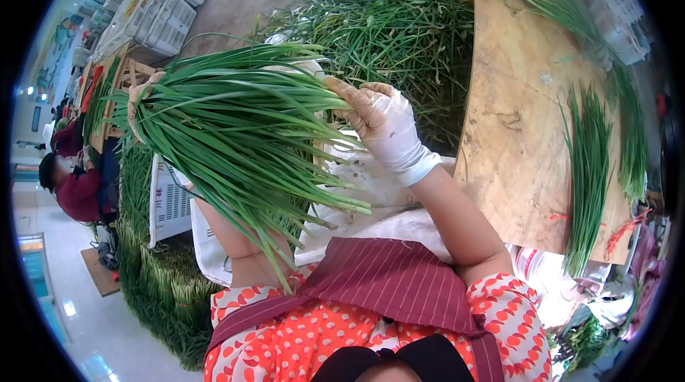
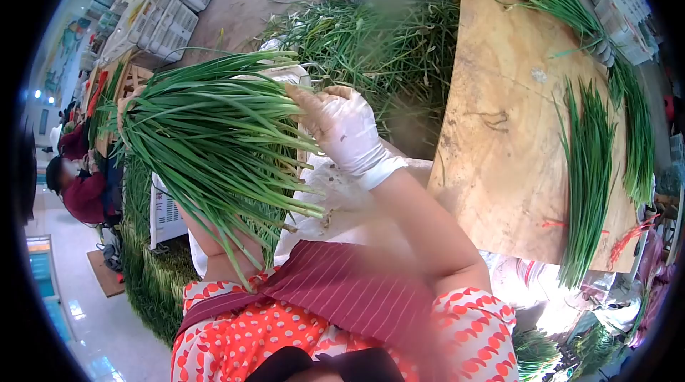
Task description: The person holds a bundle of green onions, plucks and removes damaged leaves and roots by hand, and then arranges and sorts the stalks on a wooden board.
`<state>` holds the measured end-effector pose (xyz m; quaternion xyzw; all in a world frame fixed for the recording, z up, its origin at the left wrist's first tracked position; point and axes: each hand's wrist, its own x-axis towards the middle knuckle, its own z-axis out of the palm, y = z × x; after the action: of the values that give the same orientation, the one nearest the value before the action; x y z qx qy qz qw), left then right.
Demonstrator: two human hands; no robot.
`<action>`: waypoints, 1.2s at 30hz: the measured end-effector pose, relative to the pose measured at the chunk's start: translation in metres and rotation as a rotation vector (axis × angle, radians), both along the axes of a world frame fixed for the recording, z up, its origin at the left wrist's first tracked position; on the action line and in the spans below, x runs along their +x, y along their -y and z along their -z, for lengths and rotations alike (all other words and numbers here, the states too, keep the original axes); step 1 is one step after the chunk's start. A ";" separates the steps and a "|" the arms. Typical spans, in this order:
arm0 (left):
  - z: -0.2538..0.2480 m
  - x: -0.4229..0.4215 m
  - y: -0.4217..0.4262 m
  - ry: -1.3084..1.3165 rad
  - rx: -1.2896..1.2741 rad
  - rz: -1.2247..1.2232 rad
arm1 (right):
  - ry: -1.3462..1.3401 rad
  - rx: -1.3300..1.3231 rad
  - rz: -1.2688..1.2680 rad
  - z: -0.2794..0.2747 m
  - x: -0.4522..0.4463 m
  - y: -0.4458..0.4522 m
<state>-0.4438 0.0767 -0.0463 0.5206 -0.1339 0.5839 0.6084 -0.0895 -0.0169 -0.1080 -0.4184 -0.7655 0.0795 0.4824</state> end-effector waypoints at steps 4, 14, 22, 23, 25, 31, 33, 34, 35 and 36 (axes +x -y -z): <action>-0.003 0.003 0.008 -0.065 -0.118 -0.044 | -0.023 0.030 -0.003 -0.005 0.000 0.001; -0.025 0.038 0.023 -0.257 -0.228 0.193 | -0.539 -0.383 0.068 -0.006 -0.001 0.000; -0.017 -0.003 0.002 -0.199 0.096 0.148 | -0.107 0.055 0.520 0.011 0.071 -0.031; -0.023 0.014 0.015 -0.213 0.125 0.148 | -0.074 0.068 0.261 -0.005 0.064 -0.026; -0.028 0.037 0.028 -0.187 0.161 0.168 | 0.056 0.058 0.020 -0.021 0.033 -0.013; -0.011 0.018 0.001 -0.088 0.082 0.138 | 0.029 -0.111 -0.010 0.002 -0.001 0.002; -0.009 0.014 0.002 -0.104 0.066 0.119 | 0.063 -0.179 0.010 0.002 -0.004 0.004; -0.008 0.012 0.003 -0.114 0.059 0.107 | -0.179 -0.263 -0.014 0.009 -0.009 0.003; -0.007 0.010 0.003 -0.126 0.049 0.085 | -0.423 -0.345 -0.040 0.013 -0.012 0.001; -0.005 0.005 0.002 -0.144 0.035 0.066 | -0.422 -0.344 -0.040 0.011 -0.013 0.000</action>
<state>-0.4384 0.0746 -0.0411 0.5672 -0.1173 0.5220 0.6261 -0.1028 -0.0170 -0.1193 -0.4533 -0.6315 0.3031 0.5513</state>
